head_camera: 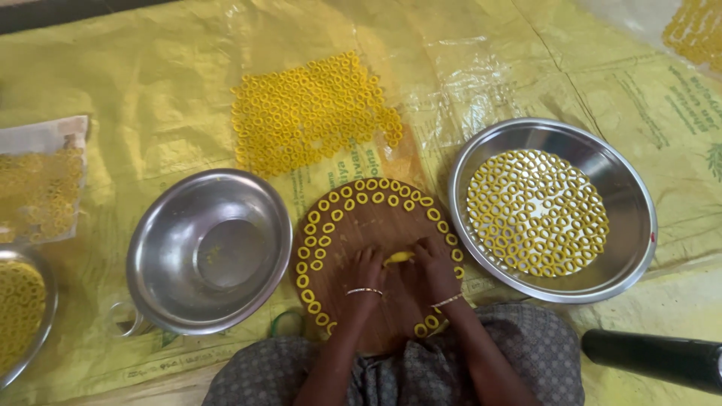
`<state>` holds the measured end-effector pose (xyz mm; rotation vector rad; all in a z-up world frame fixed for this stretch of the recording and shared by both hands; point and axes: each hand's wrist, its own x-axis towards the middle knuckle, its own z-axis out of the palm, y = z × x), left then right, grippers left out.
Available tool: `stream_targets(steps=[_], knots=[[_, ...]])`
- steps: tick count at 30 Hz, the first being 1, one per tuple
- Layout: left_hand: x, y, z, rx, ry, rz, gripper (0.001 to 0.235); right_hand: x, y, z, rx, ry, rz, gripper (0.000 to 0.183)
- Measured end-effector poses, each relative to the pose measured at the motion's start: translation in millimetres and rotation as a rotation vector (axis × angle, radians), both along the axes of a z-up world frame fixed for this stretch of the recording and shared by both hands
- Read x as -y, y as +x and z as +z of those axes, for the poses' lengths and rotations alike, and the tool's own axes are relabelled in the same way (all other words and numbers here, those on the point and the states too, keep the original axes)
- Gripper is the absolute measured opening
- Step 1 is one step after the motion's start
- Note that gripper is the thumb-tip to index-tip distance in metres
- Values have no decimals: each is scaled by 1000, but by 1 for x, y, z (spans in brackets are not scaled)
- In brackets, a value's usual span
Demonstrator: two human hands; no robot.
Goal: The person rolls small pieces of yellow dough into thin ropes on a wooden board, then joins the ends to form rings. The finished rings are placed into a metal bowl.
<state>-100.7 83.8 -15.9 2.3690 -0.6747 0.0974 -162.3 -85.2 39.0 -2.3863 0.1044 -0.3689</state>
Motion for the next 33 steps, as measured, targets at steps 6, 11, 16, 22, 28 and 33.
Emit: stream_targets(steps=[6, 11, 16, 22, 28, 33], knots=[[-16, -16, 2, -296, -102, 65, 28, -6, -11, 2, 1, 130, 92, 30], [-52, -12, -31, -109, 117, -32, 20, -30, -12, 5, 52, -81, 249, 42], [-53, -4, -65, 112, 150, 4, 23, -38, -13, -5, 37, -314, 260, 58], [-91, -21, -19, -27, 126, 111, 27, -52, -32, -44, 9, -641, 383, 62], [-110, -45, 28, -265, -37, 313, 16, -67, 10, -59, -30, -684, 351, 72], [-110, -33, 11, -24, -34, 290, 18, -69, 63, -50, -18, -673, 335, 76]])
